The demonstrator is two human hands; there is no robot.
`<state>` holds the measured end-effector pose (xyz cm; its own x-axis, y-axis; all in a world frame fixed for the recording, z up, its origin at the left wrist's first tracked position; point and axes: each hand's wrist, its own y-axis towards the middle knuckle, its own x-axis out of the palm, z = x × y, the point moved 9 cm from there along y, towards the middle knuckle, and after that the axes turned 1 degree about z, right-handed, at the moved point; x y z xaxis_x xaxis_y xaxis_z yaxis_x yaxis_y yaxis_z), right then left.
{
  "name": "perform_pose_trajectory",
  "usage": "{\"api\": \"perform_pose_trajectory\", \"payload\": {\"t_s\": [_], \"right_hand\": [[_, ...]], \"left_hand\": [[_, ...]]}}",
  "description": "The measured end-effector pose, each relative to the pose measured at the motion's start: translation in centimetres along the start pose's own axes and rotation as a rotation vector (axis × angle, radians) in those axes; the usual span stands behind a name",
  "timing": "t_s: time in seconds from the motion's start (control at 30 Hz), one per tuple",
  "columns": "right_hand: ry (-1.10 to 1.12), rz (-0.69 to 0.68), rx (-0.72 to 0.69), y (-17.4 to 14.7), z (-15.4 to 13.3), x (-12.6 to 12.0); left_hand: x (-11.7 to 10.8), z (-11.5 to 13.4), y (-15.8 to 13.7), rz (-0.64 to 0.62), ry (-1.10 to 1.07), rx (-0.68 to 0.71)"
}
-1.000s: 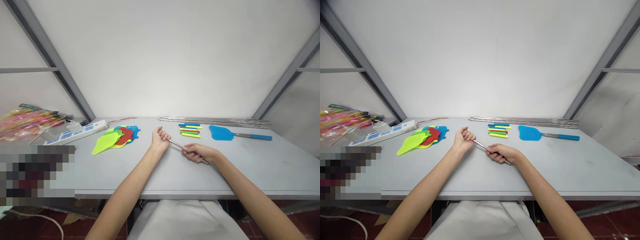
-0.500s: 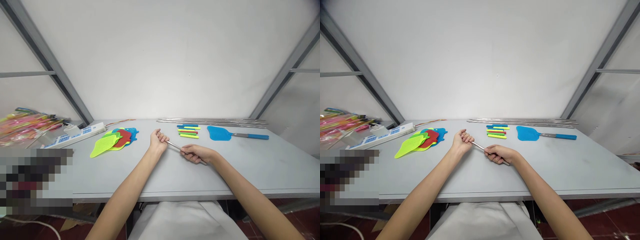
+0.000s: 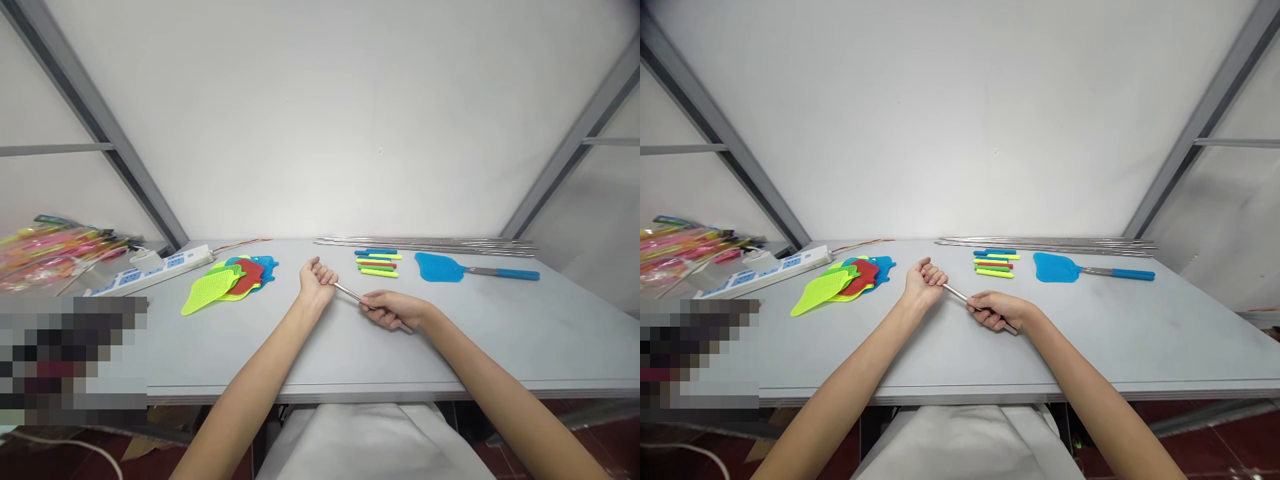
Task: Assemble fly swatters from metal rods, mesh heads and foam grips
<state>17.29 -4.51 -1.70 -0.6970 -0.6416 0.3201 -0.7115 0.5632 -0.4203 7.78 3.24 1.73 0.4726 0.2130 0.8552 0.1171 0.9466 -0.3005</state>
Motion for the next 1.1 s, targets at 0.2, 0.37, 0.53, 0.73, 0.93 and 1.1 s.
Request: {"api": "perform_pose_trajectory", "payload": {"t_s": [0.2, 0.37, 0.53, 0.73, 0.93, 1.1], "right_hand": [[0.183, -0.158, -0.036, 0.4, -0.1, 2.6], [0.315, -0.274, -0.060, 0.7, 0.1, 3.9], [0.370, -0.318, -0.067, 0.9, 0.3, 3.5], [0.378, -0.362, -0.047, 1.0, 0.6, 3.4], [0.368, -0.365, -0.046, 0.9, 0.7, 3.2], [0.347, -0.347, -0.032, 0.8, 0.8, 2.9]], "left_hand": [[1.4, 0.6, -0.4, -0.136, -0.024, 0.047], [2.6, 0.6, -0.9, -0.252, -0.053, 0.060], [2.6, 0.1, -0.8, -0.265, -0.070, 0.051], [2.1, -0.3, -0.9, -0.235, -0.086, 0.064], [1.8, -1.1, -1.4, -0.224, -0.086, 0.073], [1.7, -1.5, -1.8, -0.218, -0.063, 0.090]]}}
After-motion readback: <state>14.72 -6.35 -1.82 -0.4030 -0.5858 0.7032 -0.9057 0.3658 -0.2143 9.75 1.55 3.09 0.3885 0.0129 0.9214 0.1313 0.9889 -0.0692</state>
